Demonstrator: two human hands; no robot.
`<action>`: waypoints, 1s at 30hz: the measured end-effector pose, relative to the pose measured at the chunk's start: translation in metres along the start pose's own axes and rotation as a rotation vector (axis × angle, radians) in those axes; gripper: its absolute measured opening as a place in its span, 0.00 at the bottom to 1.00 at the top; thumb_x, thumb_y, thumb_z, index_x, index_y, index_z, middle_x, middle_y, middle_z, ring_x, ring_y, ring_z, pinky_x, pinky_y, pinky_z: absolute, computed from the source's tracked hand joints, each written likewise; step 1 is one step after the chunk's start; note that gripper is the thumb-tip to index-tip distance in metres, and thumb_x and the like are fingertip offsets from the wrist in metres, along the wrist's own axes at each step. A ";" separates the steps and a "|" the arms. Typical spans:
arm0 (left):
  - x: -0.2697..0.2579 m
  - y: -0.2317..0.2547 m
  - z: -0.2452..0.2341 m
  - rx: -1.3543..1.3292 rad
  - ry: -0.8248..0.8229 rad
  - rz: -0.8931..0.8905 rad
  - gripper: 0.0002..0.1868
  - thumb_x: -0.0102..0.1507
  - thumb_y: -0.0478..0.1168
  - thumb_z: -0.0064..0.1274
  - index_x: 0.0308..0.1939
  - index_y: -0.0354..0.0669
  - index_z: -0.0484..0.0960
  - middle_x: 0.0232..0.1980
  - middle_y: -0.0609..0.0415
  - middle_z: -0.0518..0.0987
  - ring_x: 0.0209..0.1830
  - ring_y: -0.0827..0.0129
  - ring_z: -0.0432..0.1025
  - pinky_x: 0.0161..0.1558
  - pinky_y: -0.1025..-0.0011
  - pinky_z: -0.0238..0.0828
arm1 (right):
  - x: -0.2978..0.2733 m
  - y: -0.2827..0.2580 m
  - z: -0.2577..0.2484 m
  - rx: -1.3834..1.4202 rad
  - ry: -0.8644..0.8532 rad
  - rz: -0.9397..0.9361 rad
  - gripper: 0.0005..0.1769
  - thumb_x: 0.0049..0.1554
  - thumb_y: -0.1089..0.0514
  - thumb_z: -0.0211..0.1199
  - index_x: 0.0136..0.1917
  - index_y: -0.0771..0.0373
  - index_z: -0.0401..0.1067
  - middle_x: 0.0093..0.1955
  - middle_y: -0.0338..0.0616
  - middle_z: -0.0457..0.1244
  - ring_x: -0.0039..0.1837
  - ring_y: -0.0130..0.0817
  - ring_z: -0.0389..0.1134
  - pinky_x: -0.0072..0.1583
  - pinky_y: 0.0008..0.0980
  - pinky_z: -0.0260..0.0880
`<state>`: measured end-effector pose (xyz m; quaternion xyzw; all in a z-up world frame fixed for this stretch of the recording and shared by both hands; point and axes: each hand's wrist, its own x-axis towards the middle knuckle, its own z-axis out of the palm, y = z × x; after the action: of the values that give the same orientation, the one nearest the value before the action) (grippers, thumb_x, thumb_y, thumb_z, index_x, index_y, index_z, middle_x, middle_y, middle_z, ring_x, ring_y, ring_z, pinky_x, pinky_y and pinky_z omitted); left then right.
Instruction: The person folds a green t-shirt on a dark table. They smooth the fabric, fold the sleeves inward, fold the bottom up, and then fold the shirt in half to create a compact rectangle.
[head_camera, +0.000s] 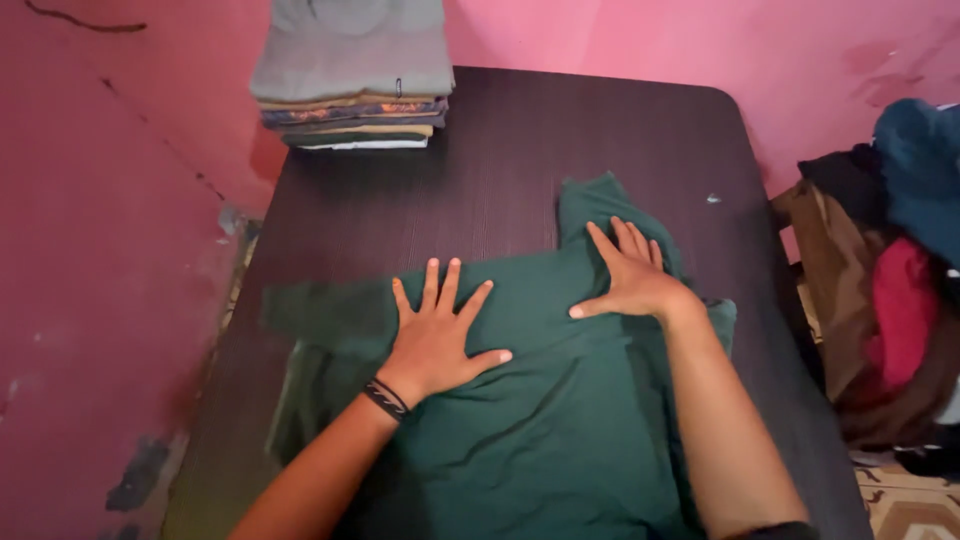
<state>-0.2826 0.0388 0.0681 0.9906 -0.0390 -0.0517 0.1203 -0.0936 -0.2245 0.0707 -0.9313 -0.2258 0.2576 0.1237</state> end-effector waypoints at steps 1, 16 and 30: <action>-0.003 -0.005 -0.002 -0.005 0.003 -0.002 0.50 0.62 0.77 0.40 0.80 0.58 0.54 0.84 0.35 0.42 0.83 0.35 0.32 0.67 0.19 0.21 | -0.001 0.004 0.000 -0.006 -0.001 0.000 0.78 0.38 0.27 0.78 0.86 0.38 0.30 0.87 0.54 0.22 0.87 0.49 0.17 0.79 0.62 0.15; 0.014 -0.242 0.051 0.281 0.288 -0.231 0.13 0.60 0.57 0.52 0.45 0.64 0.84 0.43 0.63 0.77 0.50 0.63 0.75 0.53 0.50 0.70 | 0.114 0.121 0.035 -0.366 0.730 -0.135 0.11 0.58 0.39 0.63 0.53 0.36 0.74 0.57 0.35 0.59 0.67 0.39 0.60 0.67 0.56 0.62; 0.046 -0.211 -0.014 0.051 0.521 -0.286 0.16 0.66 0.60 0.56 0.44 0.56 0.77 0.40 0.56 0.81 0.47 0.54 0.78 0.53 0.50 0.64 | 0.062 0.003 0.022 -0.355 1.030 -0.347 0.23 0.51 0.50 0.73 0.59 0.56 0.75 0.55 0.52 0.63 0.58 0.55 0.67 0.51 0.54 0.68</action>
<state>-0.2216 0.2425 0.0259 0.9687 0.1321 0.1888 0.0926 -0.0573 -0.1942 0.0249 -0.8924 -0.3260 -0.2955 0.0999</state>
